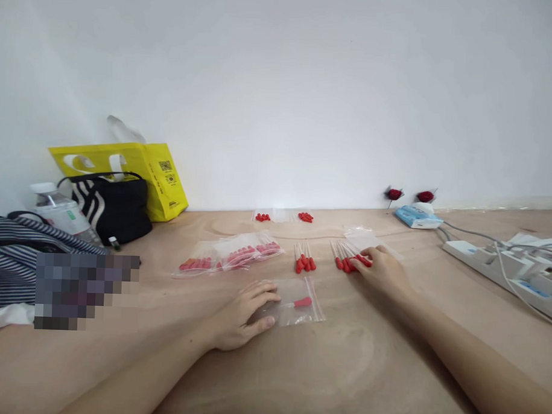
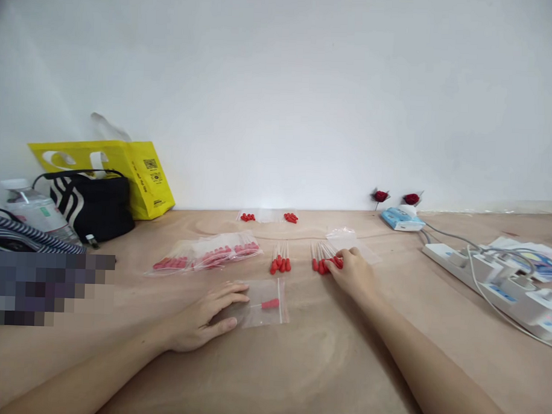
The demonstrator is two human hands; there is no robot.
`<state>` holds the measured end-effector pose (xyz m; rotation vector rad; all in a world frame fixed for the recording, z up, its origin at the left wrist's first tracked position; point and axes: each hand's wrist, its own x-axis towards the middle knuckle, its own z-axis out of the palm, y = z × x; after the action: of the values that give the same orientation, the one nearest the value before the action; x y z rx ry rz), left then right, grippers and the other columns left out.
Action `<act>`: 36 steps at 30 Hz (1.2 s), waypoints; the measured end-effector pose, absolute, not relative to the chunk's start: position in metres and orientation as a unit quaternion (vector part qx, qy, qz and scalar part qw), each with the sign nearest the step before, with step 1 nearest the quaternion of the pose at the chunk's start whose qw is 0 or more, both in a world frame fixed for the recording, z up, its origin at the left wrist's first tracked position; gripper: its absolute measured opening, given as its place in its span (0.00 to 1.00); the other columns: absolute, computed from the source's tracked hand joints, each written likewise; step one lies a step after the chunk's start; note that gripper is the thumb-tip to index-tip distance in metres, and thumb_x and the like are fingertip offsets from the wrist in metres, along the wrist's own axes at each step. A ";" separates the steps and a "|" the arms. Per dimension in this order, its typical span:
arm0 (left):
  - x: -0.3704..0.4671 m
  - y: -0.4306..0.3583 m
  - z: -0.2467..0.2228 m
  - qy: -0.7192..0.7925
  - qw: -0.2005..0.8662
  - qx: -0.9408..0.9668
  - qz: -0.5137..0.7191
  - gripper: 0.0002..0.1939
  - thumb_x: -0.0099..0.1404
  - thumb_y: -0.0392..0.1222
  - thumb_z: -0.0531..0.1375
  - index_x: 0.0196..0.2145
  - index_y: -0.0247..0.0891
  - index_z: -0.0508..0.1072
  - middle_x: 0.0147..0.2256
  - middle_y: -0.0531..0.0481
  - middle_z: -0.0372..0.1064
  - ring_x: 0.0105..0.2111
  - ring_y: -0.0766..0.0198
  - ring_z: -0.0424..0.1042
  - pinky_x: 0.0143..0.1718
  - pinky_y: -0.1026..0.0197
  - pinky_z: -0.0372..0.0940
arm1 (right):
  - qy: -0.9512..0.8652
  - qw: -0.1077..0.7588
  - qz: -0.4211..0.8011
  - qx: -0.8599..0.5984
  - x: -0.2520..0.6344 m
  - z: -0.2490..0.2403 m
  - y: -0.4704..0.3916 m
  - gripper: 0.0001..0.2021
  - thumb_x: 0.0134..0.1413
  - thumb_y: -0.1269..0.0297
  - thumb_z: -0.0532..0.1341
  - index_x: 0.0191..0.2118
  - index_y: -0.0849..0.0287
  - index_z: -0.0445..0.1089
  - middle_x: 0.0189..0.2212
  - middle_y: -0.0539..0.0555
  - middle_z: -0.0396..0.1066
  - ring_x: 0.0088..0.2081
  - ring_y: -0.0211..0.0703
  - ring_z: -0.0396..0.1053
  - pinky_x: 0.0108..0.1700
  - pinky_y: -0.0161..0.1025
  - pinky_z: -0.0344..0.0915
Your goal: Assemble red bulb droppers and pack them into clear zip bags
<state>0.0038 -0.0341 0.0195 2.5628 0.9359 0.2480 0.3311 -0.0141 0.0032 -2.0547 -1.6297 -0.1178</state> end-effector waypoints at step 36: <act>0.000 -0.036 0.024 0.351 0.213 0.908 0.087 0.21 0.61 0.46 0.53 0.52 0.44 0.61 0.56 0.46 0.52 0.55 0.53 0.54 0.54 0.51 0.52 | -0.726 0.372 0.323 -0.480 0.352 0.000 -0.015 0.16 0.45 0.52 0.59 0.30 0.61 0.71 0.28 0.53 0.70 0.31 0.42 0.65 0.34 0.38 0.60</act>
<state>0.0004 -0.0365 0.0243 2.5189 0.9743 0.2420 0.3519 -0.0146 0.0001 -1.2293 -1.8606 0.8274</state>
